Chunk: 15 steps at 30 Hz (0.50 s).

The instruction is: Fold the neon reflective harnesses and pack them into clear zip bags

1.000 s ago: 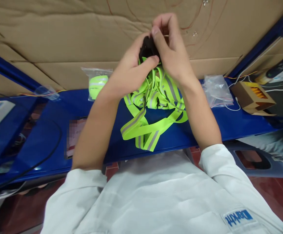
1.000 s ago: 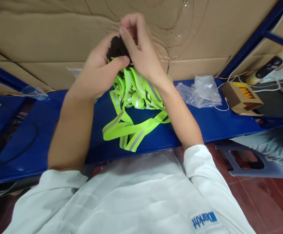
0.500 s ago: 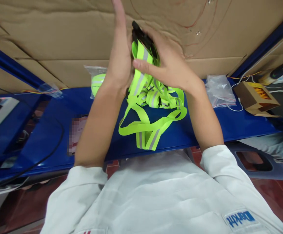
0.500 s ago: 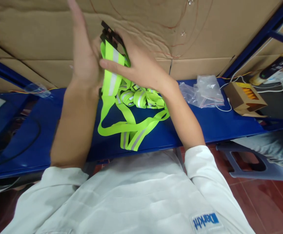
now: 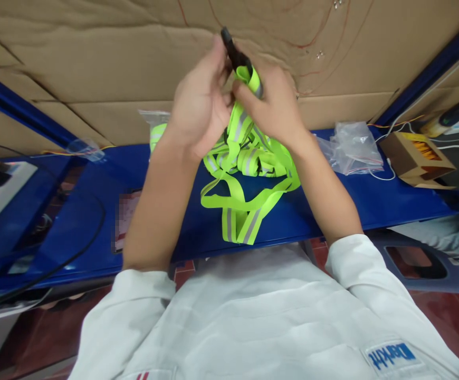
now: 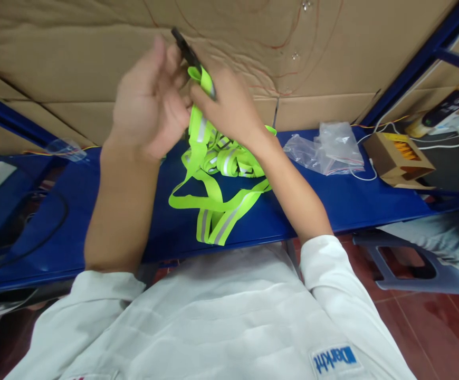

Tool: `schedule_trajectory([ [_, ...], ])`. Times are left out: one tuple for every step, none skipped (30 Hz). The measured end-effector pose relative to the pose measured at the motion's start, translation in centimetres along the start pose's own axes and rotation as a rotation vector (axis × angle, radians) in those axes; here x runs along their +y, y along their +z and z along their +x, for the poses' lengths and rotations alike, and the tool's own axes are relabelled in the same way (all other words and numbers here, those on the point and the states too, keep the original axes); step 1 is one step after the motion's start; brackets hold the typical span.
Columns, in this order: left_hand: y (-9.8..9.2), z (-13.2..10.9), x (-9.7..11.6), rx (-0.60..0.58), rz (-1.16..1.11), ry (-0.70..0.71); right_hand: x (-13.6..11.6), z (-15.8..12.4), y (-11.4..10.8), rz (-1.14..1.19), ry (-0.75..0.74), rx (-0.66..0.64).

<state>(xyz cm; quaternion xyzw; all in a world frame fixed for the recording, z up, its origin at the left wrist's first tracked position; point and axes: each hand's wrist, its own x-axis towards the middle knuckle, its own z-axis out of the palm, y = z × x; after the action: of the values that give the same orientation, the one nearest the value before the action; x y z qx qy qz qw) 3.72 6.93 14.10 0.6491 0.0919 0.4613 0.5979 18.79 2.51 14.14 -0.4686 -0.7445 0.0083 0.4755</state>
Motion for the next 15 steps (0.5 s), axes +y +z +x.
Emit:
schedule_trajectory([
  [-0.4, 0.3, -0.6, 0.034, 0.004, 0.048, -0.1, 0.0, -0.3, -0.02, 0.03, 0.039],
  [-1.0, 0.7, -1.3, 0.093, 0.024, 0.107, -0.2, 0.1, -0.6, -0.024, 0.054, 0.061],
  [-1.7, 1.2, -2.0, 0.158, 0.063, 0.164, -0.3, 0.1, -0.9, -0.001, 0.069, 0.068],
  [-2.6, 1.7, -2.7, 0.214, 0.12, 0.231, -0.2, 0.2, -1.2, 0.05, 0.072, 0.061],
  [-3.4, 2.1, -3.2, 0.243, 0.175, 0.285, -0.1, 0.2, -1.4, 0.129, 0.066, 0.046],
  [-4.1, 2.5, -3.5, 0.224, 0.22, 0.299, 0.1, 0.3, -1.5, 0.225, 0.062, 0.03],
  [-4.7, 2.8, -3.7, 0.161, 0.237, 0.299, 0.3, 0.4, -1.6, 0.317, 0.064, 0.016],
  [-5.0, 2.9, -3.7, 0.081, 0.247, 0.289, 0.5, 0.4, -1.7, 0.39, 0.074, -0.001],
  [-5.1, 2.9, -3.5, 0.008, 0.256, 0.284, 0.7, 0.5, -1.7, 0.434, 0.09, -0.015],
  [-4.9, 2.8, -3.3, -0.04, 0.269, 0.3, 0.8, 0.5, -1.8, 0.453, 0.104, -0.031],
  [-4.6, 2.6, -3.1, -0.052, 0.3, 0.323, 0.9, 0.4, -1.9, 0.464, 0.105, -0.044],
  [-4.2, 2.4, -2.9, -0.036, 0.339, 0.354, 0.8, 0.4, -2.2, 0.474, 0.083, -0.047],
  [-3.8, 2.2, -2.7, -0.001, 0.377, 0.391, 0.7, 0.3, -2.5, 0.479, 0.045, -0.047],
  [-3.5, 2.1, -2.6, 0.025, 0.396, 0.421, 0.5, 0.1, -2.9, 0.48, -0.006, -0.043],
  [-3.4, 2.1, -2.6, 0.038, 0.374, 0.439, 0.2, 0.0, -3.3, 0.468, -0.054, -0.042],
])
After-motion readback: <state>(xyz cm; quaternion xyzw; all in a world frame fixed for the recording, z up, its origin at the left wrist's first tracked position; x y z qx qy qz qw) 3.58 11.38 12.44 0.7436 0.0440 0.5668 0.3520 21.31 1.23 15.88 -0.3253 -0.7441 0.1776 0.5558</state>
